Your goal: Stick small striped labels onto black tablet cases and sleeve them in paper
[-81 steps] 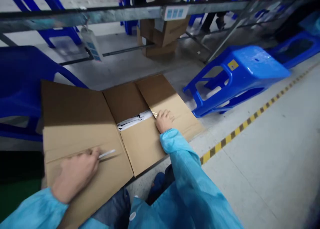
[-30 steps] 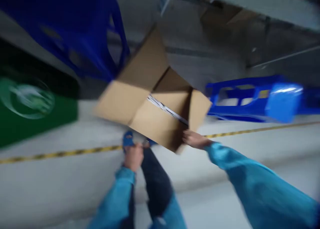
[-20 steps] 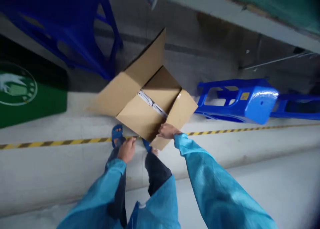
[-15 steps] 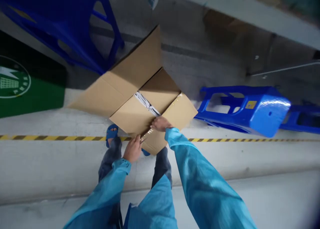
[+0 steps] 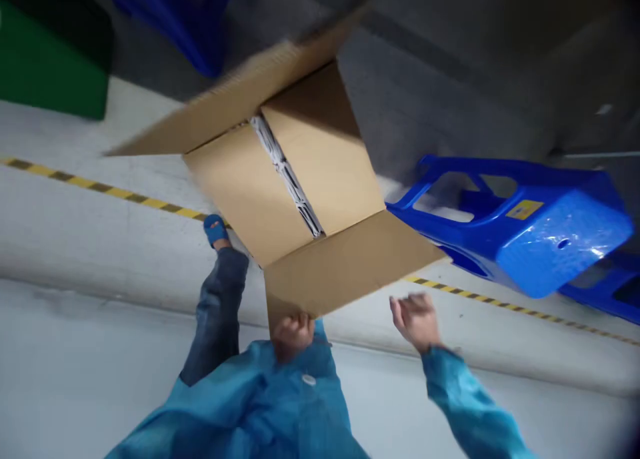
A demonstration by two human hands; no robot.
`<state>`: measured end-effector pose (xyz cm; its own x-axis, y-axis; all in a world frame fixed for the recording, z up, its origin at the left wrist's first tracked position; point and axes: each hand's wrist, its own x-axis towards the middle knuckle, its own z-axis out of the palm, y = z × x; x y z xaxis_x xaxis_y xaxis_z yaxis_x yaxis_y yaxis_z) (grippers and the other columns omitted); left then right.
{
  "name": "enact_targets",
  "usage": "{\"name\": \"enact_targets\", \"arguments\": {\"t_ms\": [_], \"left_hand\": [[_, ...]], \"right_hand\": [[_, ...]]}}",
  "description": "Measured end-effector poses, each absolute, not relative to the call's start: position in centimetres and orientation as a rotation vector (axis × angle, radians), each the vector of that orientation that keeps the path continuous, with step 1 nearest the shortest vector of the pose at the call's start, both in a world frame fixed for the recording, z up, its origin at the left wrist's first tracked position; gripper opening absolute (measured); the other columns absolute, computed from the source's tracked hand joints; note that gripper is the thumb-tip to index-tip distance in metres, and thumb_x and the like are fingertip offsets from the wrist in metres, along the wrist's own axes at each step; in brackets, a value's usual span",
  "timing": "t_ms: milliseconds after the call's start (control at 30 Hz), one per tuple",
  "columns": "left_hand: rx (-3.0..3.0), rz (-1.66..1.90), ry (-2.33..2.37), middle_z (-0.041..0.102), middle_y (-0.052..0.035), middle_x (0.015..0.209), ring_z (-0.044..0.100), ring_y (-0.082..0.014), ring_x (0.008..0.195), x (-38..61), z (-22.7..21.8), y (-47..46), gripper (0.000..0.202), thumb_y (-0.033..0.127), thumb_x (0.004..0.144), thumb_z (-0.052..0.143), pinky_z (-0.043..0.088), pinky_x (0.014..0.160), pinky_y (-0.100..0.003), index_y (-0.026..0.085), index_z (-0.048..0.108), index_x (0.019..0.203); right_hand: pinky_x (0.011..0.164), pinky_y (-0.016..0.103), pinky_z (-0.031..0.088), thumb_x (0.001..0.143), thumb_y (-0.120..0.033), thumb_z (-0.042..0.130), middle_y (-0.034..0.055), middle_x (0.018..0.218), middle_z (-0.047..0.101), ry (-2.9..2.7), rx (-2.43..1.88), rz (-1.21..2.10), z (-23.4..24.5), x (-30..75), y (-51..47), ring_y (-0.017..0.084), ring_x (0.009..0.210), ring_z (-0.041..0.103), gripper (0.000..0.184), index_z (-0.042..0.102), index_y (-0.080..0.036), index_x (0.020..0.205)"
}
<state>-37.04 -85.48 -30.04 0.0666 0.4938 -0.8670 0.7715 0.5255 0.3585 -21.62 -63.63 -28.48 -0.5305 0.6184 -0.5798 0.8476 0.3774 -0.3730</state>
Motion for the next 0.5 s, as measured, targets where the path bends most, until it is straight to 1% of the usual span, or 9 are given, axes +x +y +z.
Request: {"name": "enact_targets", "arguments": {"t_ms": [67,100,167,233,267,300,367,433,500], "left_hand": [[1.132,-0.285,1.479,0.062,-0.0062,0.100,0.062,-0.0160,0.084,-33.1,-29.6,-85.2,0.026,0.033,0.089,0.056,0.055,0.074,-0.034,0.013,0.059,0.105],[1.157,-0.276,1.443,0.062,-0.0064,0.101,0.062,-0.0162,0.085,-32.1,-29.9,-84.9,0.027,0.033,0.089,0.056,0.055,0.074,-0.035,0.013,0.058,0.106],[1.217,-0.256,1.398,0.062,-0.0065,0.102,0.062,-0.0165,0.086,-32.1,-30.9,-84.3,0.027,0.033,0.089,0.056,0.055,0.074,-0.035,0.013,0.058,0.108],[1.270,-0.243,1.400,0.061,-0.0065,0.105,0.061,-0.0168,0.087,-34.3,-31.9,-83.9,0.029,0.034,0.090,0.055,0.054,0.075,-0.036,0.014,0.057,0.110],[1.283,-0.252,1.427,0.061,-0.0067,0.106,0.061,-0.0169,0.088,-36.1,-32.3,-83.8,0.030,0.035,0.090,0.055,0.054,0.076,-0.036,0.015,0.056,0.112],[1.284,-0.275,1.477,0.060,-0.0069,0.107,0.061,-0.0170,0.088,-38.3,-32.6,-83.7,0.031,0.035,0.090,0.054,0.054,0.076,-0.036,0.015,0.055,0.114],[1.252,-0.363,1.636,0.060,-0.0075,0.108,0.061,-0.0173,0.087,-43.8,-33.4,-83.3,0.035,0.037,0.091,0.052,0.054,0.075,-0.037,0.016,0.052,0.119],[1.197,-0.475,1.828,0.059,-0.0094,0.110,0.061,-0.0188,0.088,-50.0,-34.5,-82.7,0.044,0.041,0.093,0.047,0.054,0.076,-0.039,0.016,0.045,0.128],[1.193,-0.547,1.964,0.055,-0.0149,0.119,0.061,-0.0233,0.094,-55.8,-35.8,-81.8,0.054,0.044,0.095,0.038,0.052,0.079,-0.042,0.016,0.029,0.140]], "right_hand": [[0.065,0.030,0.052,0.091,-0.046,0.054,0.0009,0.074,0.063,2.074,1.506,-0.984,-26.0,-16.1,-65.7,0.012,0.064,0.061,0.035,0.063,-0.013,0.083],[0.064,0.031,0.052,0.090,-0.048,0.055,0.0014,0.069,0.063,1.975,1.625,-1.016,-25.9,-14.7,-66.9,0.014,0.063,0.061,0.037,0.063,-0.013,0.078],[0.063,0.033,0.053,0.089,-0.056,0.049,0.0045,0.065,0.065,1.789,1.861,-1.107,-27.3,-14.8,-69.9,0.018,0.065,0.064,0.047,0.065,-0.015,0.072],[0.065,0.033,0.054,0.091,-0.057,0.042,0.0063,0.074,0.069,1.619,2.068,-1.237,-29.9,-17.8,-73.3,0.019,0.070,0.066,0.050,0.068,-0.015,0.085],[0.068,0.033,0.054,0.092,-0.056,0.043,0.0056,0.079,0.070,1.544,2.161,-1.289,-31.2,-20.0,-75.0,0.017,0.071,0.067,0.048,0.067,-0.015,0.092],[0.070,0.034,0.054,0.092,-0.054,0.047,0.0051,0.083,0.070,1.473,2.253,-1.326,-32.5,-22.2,-76.7,0.016,0.073,0.067,0.044,0.066,-0.014,0.097],[0.073,0.035,0.054,0.093,-0.048,0.049,0.0056,0.090,0.069,1.334,2.440,-1.353,-34.3,-26.6,-79.5,0.016,0.077,0.067,0.039,0.064,-0.013,0.102],[0.077,0.036,0.054,0.094,-0.044,0.050,0.0061,0.096,0.068,1.222,2.592,-1.325,-35.3,-29.8,-81.2,0.017,0.083,0.066,0.036,0.062,-0.013,0.104],[0.080,0.038,0.053,0.094,-0.042,0.052,0.0064,0.100,0.066,1.157,2.682,-1.291,-35.7,-31.6,-81.6,0.018,0.088,0.065,0.032,0.062,-0.013,0.104]]}}
